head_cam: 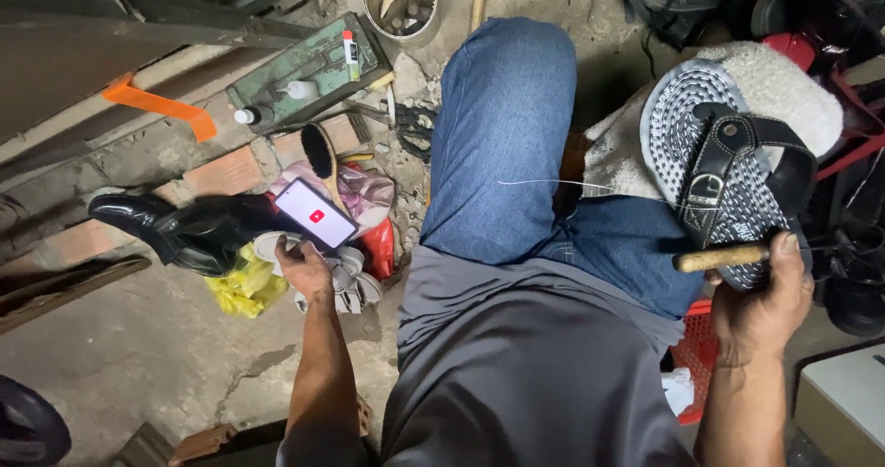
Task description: The person sits on the floor and uses a needle and thread to sew a black and white woven sandal. They occasionally pause to interact with a smartphone placed on the floor nearby.
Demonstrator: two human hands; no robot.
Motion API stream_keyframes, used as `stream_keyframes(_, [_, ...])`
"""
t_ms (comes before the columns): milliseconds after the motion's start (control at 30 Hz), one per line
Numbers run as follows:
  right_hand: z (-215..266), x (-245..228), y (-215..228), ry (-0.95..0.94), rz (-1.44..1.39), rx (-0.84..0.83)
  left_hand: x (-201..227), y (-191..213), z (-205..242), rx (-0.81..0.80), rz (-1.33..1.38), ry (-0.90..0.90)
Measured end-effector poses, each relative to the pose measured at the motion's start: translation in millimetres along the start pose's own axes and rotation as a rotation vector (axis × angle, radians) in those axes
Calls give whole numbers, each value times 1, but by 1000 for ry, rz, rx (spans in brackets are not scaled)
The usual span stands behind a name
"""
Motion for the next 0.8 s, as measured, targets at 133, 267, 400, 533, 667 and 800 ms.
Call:
stream_keyframes(133, [2, -2, -2, -11, -4, 9, 3, 0, 4, -9, -64, -62])
stream_keyframes(267, [2, 2, 4, -42, -9, 42, 7, 0, 6, -9, -47, -59])
stream_keyframes(400, [3, -1, 1, -26, 9, 13, 30, 3, 16, -5, -100, -79])
stream_keyframes(533, [2, 0, 1, -42, -13, 40, 97, 2, 38, 70, -104, -175])
stream_keyframes(667, [1, -2, -1, -9, 14, 8, 181, -20, 68, -40, 93, -269])
stream_keyframes(800, [1, -4, -3, -3, 41, 11, 260, -65, 99, -452, 254, -334])
Point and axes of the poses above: each hand's wrist, its own z-axis away from the middle knuckle, its own y-axis out of the back of the hand, x = y × z, the point moved 6 cm from there along -z, towards the middle knuckle, and after that the axes turned 2 degrees about -x, right-handed, at the moved point
